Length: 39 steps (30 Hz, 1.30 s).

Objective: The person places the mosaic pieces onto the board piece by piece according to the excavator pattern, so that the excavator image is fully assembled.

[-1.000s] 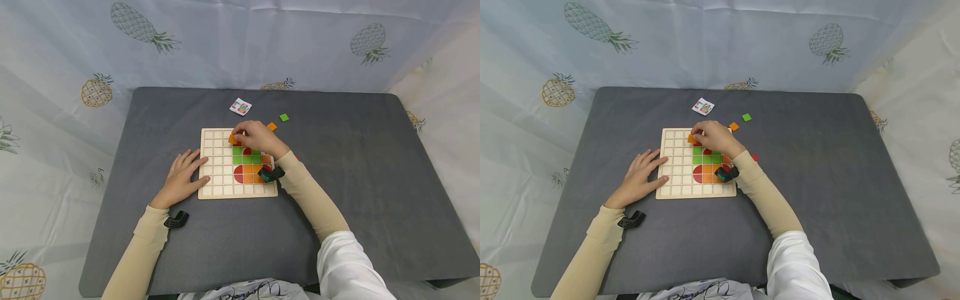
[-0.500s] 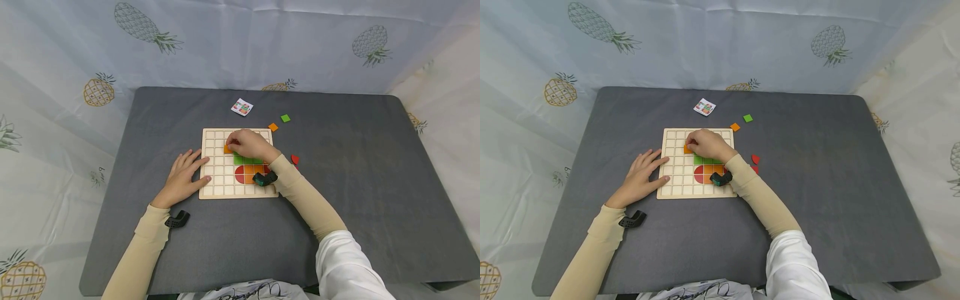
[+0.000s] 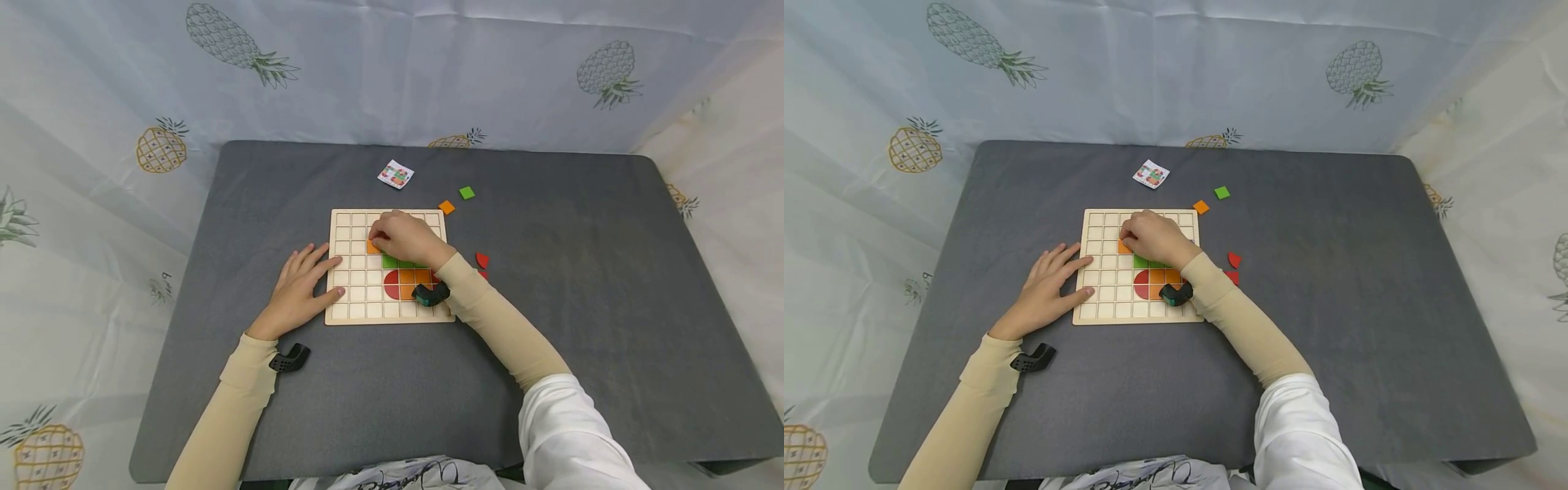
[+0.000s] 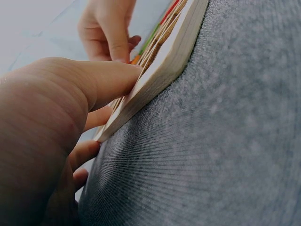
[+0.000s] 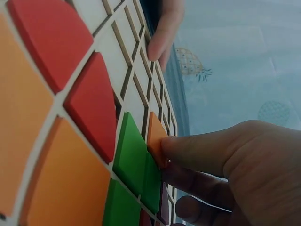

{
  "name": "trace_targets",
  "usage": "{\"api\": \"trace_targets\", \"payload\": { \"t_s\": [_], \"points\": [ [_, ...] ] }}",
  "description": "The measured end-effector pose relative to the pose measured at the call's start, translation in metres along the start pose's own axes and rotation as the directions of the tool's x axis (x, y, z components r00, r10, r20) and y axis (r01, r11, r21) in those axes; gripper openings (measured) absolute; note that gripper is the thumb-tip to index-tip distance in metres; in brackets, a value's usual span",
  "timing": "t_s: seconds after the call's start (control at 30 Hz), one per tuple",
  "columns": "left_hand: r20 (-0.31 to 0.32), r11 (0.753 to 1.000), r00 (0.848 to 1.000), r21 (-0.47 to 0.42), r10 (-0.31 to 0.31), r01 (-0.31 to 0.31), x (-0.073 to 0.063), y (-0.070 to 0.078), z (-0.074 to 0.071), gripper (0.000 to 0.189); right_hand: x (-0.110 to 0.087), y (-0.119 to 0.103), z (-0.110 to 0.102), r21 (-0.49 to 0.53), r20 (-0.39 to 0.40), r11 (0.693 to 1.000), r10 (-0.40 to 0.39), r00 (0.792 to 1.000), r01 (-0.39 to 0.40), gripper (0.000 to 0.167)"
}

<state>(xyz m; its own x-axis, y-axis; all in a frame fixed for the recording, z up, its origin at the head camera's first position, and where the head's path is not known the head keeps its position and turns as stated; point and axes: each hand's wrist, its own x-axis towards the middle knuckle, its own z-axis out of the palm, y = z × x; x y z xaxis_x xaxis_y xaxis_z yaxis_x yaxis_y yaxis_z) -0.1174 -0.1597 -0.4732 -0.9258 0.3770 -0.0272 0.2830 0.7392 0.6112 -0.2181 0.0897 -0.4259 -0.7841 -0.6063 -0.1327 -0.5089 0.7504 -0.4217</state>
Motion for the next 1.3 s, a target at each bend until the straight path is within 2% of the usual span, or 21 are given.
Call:
{"api": "trace_targets", "payload": {
  "t_s": [0.37,0.53,0.7,1.03,1.2,1.3],
  "points": [
    [-0.003,1.000,1.000,0.005,-0.005,0.005,0.000,0.001,-0.001,0.064,0.000,-0.006,-0.002,-0.053,-0.005,0.999,-0.003,1.000,0.003,0.018],
    [0.003,1.000,1.000,0.000,-0.008,0.008,0.000,0.000,0.000,0.064,-0.006,0.000,-0.011,0.028,-0.009,0.999,-0.015,1.000,0.016,0.023],
    [-0.002,1.000,1.000,-0.001,-0.001,0.001,0.000,-0.001,0.000,0.064,-0.020,0.017,-0.028,0.124,-0.052,0.992,-0.030,0.998,0.036,0.023],
    [-0.001,1.000,1.000,-0.015,0.015,-0.015,-0.001,-0.001,0.000,0.065,-0.045,0.061,-0.065,0.167,-0.139,0.982,0.116,0.983,-0.092,0.026],
    [-0.003,1.000,1.000,-0.015,0.018,-0.018,-0.001,-0.002,0.000,0.065,-0.050,0.084,-0.077,0.177,-0.206,0.971,0.194,0.959,-0.158,0.028],
    [-0.005,1.000,1.000,-0.017,0.023,-0.023,-0.001,-0.002,0.001,0.064,-0.051,0.097,-0.080,0.209,-0.217,0.956,0.251,0.943,-0.207,0.030]
  ]
}}
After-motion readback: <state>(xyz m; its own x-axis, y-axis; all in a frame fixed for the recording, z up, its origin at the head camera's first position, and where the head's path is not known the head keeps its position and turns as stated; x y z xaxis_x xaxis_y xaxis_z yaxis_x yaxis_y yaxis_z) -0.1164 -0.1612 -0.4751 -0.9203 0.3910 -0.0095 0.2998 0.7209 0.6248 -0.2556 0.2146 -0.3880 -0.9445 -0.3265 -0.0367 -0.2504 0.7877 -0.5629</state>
